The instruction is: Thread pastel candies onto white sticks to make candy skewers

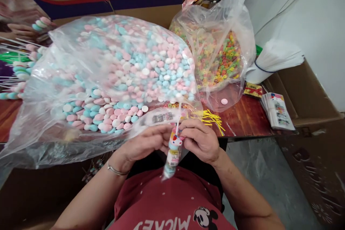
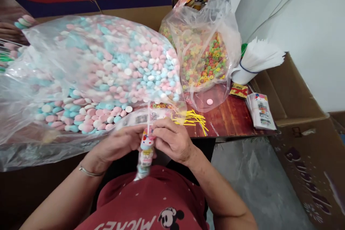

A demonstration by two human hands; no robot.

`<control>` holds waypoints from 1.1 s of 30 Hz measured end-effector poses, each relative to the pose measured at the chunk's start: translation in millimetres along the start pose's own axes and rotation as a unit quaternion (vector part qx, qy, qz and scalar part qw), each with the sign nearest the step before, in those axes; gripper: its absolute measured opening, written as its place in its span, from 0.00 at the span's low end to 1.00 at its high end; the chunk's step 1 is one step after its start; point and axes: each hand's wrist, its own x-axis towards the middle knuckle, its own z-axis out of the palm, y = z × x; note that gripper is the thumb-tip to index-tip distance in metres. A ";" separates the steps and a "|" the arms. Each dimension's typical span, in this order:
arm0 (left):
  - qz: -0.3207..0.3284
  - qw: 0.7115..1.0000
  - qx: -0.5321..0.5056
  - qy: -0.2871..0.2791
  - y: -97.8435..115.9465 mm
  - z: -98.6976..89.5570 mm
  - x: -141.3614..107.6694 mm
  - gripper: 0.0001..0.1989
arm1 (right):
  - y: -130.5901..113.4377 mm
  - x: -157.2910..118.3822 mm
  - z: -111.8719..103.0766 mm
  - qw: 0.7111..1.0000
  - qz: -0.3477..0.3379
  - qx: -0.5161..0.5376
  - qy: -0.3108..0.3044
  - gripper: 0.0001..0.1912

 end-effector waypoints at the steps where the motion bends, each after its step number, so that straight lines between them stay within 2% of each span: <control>1: -0.007 1.000 0.024 -0.017 -4.5 3.4 3.5 0.23 | -0.1 1.2 2.5 1.000 -0.008 0.007 -0.009 0.09; 2: -0.006 0.999 0.034 -0.030 -9.2 6.4 6.9 0.20 | -0.1 1.8 4.9 1.000 -0.010 0.010 -0.015 0.09; 5: 0.016 0.999 0.019 -0.021 -20.1 10.1 12.7 0.16 | 0.5 1.1 8.6 1.000 0.003 0.018 -0.007 0.11; 8: 0.033 0.999 0.021 0.006 -24.7 7.7 12.0 0.16 | 1.5 -1.8 8.0 0.994 0.071 0.039 0.074 0.12; 11: 0.038 0.996 0.077 0.015 -25.9 6.0 10.6 0.17 | 1.7 -3.5 8.0 0.980 0.133 0.057 0.140 0.12; 14: 0.049 0.994 0.091 0.028 -28.4 6.3 11.4 0.16 | 0.6 -2.2 8.1 0.983 0.122 0.074 0.113 0.11; 16: 0.072 0.989 0.117 0.056 -31.0 6.0 12.6 0.16 | -0.6 -0.2 5.9 0.987 0.112 0.082 0.078 0.10; 18: 0.116 0.965 0.214 0.102 -33.6 4.8 13.6 0.15 | -1.8 2.0 1.4 0.991 0.114 0.070 0.027 0.09; 20: 0.172 0.902 0.363 0.157 -36.2 3.2 14.4 0.14 | -2.5 3.6 -3.6 0.991 0.123 0.035 -0.029 0.06; 23: 0.266 0.762 0.549 0.217 -40.3 1.4 16.5 0.13 | -2.9 3.6 -7.0 0.985 0.152 -0.021 -0.083 0.03; 26: 0.341 0.631 0.646 0.261 -44.7 0.8 19.7 0.14 | -3.6 1.2 -3.1 0.976 0.201 -0.034 -0.079 0.05; 28: 0.372 0.559 0.686 0.280 -47.1 0.9 21.9 0.16 | -4.3 -0.4 1.0 0.971 0.230 -0.023 -0.064 0.06; 30: 0.390 0.508 0.712 0.288 -48.9 1.5 23.8 0.18 | -5.1 -1.2 4.5 0.966 0.255 -0.003 -0.050 0.06; 33: 0.405 0.465 0.730 0.294 -51.0 3.0 26.1 0.18 | -6.2 -1.3 7.5 0.952 0.302 0.054 -0.016 0.04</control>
